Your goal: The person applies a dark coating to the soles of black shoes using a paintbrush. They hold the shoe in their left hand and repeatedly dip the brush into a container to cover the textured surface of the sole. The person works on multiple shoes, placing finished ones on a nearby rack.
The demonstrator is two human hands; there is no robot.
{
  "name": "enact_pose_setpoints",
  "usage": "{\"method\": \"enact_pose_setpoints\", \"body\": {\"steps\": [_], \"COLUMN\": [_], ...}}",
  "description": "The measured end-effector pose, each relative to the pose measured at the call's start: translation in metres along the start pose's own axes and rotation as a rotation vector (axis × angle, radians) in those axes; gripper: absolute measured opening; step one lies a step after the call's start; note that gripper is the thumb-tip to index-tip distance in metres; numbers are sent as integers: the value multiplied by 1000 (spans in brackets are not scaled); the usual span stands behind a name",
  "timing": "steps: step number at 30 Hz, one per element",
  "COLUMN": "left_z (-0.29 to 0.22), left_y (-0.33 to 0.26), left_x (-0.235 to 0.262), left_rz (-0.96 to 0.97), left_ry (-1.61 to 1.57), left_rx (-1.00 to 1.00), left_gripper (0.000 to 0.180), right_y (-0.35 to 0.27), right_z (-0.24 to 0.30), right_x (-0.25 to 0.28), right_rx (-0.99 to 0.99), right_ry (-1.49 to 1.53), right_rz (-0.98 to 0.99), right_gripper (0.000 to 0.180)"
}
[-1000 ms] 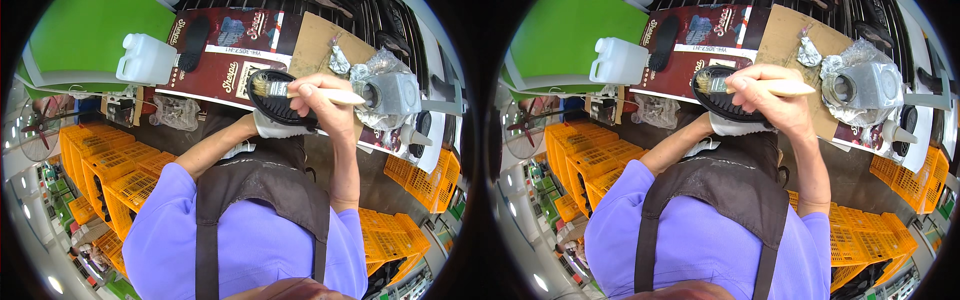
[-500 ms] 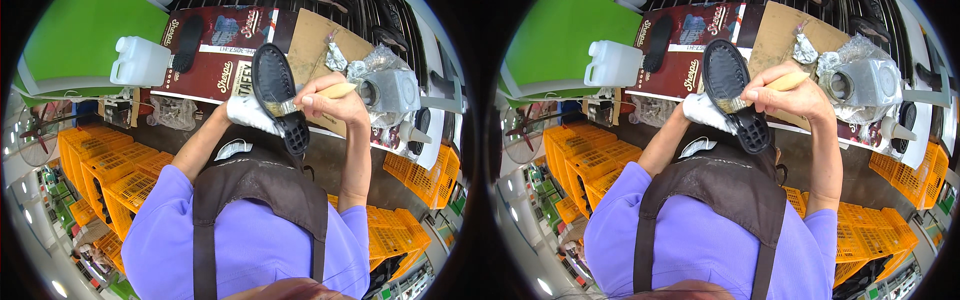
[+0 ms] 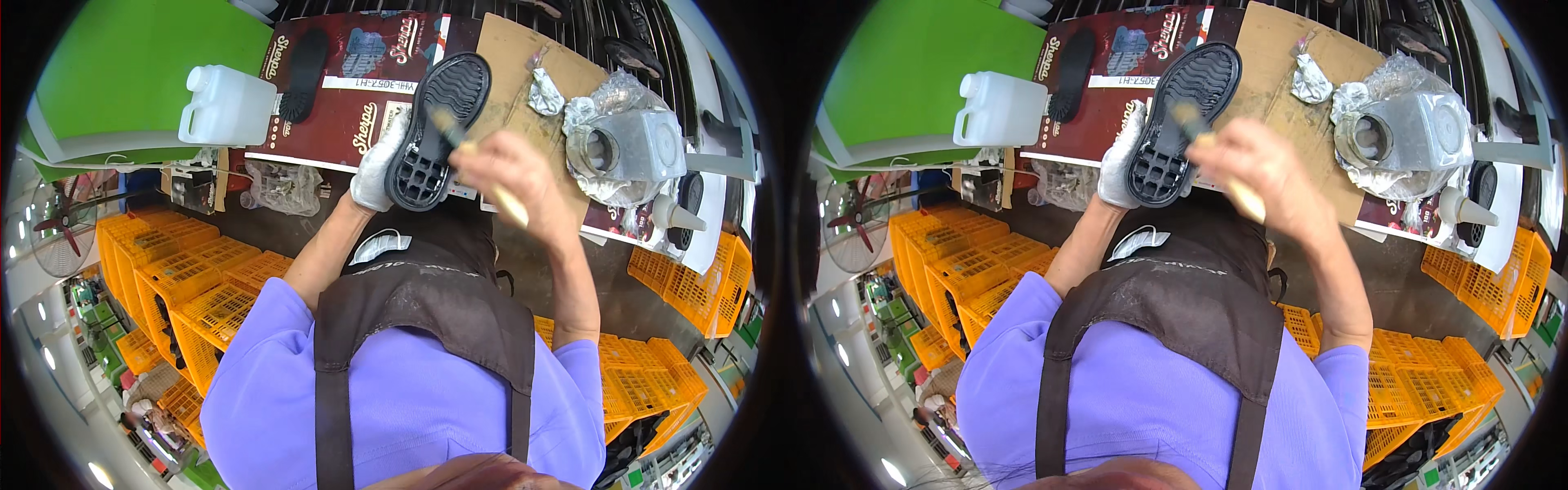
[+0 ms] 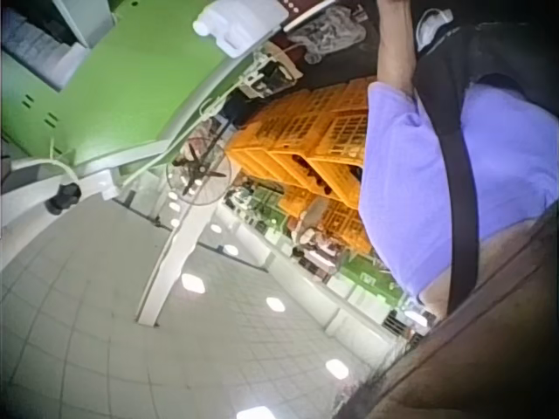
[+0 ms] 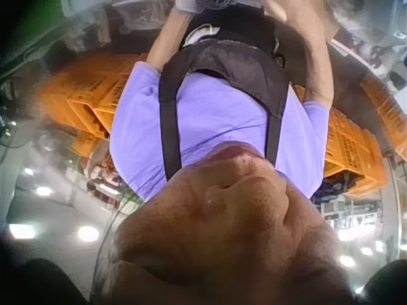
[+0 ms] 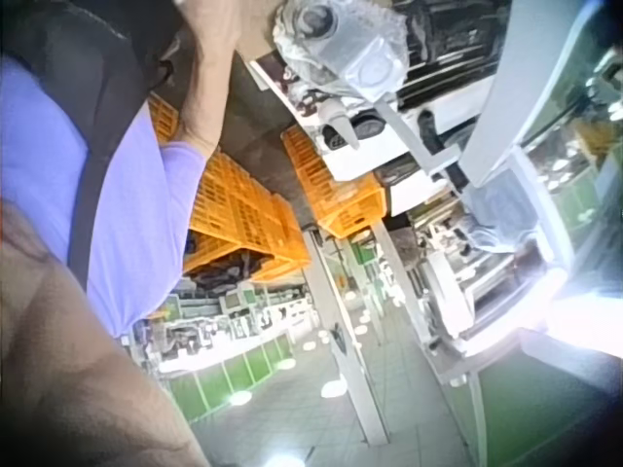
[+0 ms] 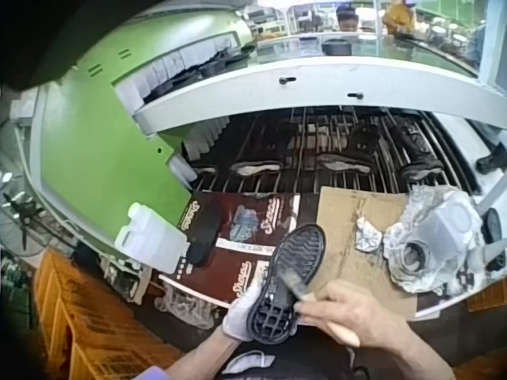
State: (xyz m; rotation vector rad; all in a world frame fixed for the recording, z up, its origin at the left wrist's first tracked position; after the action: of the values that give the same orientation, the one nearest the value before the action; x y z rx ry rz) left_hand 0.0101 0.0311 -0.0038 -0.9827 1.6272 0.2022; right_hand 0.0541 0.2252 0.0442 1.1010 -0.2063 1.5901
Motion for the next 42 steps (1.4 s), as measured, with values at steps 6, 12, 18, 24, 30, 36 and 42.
{"method": "enact_pose_setpoints", "body": {"steps": [6, 12, 18, 24, 30, 36, 42], "left_z": [-6, 2, 8, -2, -13, -9, 2], "left_y": [-1, -7, -4, -10, -17, -20, -18], "left_x": [3, 9, 0, -5, -15, -4, -13], "left_rz": [161, 222, 70, 185, 134, 160, 183], "left_ry": [398, 14, 152, 150, 62, 90, 296], "left_rx": [-13, 299, 294, 131, 145, 246, 58], "left_gripper": [54, 59, 57, 46, 49, 53, 48], "right_y": [-6, 8, 0, 3, 1, 12, 15], "right_z": [13, -25, -19, 30, 16, -8, -3], "right_x": [12, 35, 26, 19, 28, 31, 15], "right_rx": [119, -14, -198, 56, 111, -66, -245], "right_ry": [314, 30, -186, 33, 180, 11, -86], "right_rz": [189, -39, -175, 61, 252, -125, -345], "right_gripper": [30, 26, 20, 24, 34, 20, 16]}}
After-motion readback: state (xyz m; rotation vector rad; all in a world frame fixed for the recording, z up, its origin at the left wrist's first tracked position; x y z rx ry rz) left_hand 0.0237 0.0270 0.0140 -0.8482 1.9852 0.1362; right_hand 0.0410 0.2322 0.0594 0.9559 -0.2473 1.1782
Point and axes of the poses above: each hand's wrist, its own y-axis towards the middle knuckle, its own x-axis out of the back of the hand, z = x × y, the point moved 1 cm from there along y, towards the middle knuckle, and after that the axes turned 12 degrees about -y, right-handed, at the moved point
